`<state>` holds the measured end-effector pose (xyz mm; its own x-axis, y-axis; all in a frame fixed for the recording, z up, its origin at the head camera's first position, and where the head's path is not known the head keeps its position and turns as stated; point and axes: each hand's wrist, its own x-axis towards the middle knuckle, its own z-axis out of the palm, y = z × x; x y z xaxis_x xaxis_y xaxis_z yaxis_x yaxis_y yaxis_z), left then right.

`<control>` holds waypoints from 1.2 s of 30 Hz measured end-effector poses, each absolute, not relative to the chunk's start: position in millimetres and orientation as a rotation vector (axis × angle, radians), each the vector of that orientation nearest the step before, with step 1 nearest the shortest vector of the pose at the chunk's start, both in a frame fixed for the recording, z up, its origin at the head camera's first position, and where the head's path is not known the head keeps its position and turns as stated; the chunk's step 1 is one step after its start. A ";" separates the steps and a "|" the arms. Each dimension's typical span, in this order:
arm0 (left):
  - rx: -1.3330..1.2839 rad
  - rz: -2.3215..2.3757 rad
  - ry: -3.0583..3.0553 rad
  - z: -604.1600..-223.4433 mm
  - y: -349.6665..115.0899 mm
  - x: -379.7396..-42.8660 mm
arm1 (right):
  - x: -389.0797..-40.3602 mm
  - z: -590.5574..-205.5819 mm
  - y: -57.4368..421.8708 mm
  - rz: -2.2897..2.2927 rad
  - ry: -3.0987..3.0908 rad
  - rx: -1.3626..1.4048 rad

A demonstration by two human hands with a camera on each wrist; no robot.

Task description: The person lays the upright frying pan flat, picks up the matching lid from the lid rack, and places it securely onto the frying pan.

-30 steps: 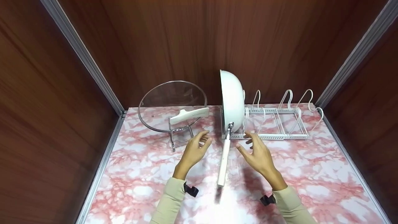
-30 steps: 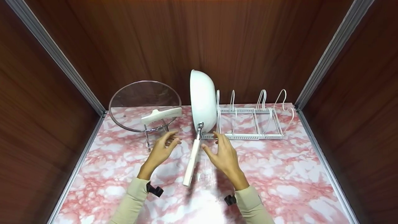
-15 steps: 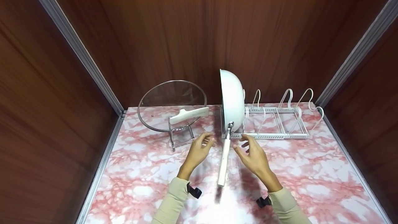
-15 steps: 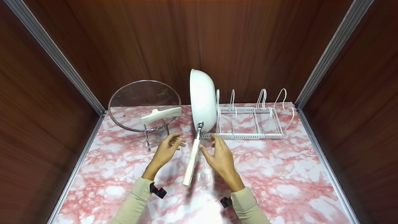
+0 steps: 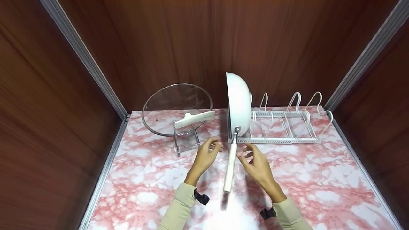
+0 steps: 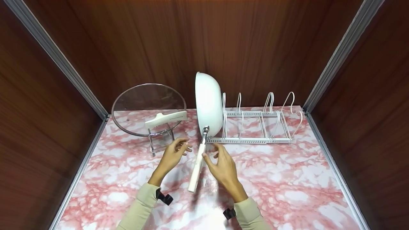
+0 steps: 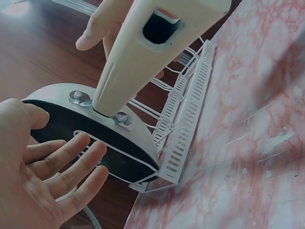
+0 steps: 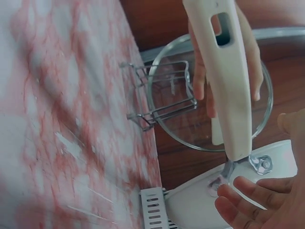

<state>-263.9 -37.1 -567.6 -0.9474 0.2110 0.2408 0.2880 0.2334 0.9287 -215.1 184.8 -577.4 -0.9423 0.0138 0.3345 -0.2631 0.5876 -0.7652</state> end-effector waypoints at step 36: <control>-0.387 -1.904 -2.506 -576.0 -6.6 -255.9 | -201.7 -593.6 160.8 1.498 -2.586 0.127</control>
<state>-255.9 -6.6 -576.0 -0.9698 0.2107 0.1231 0.1751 0.2492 0.9525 -201.7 160.8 -593.6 -0.9852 0.0019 0.1716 -0.1479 0.4978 -0.8546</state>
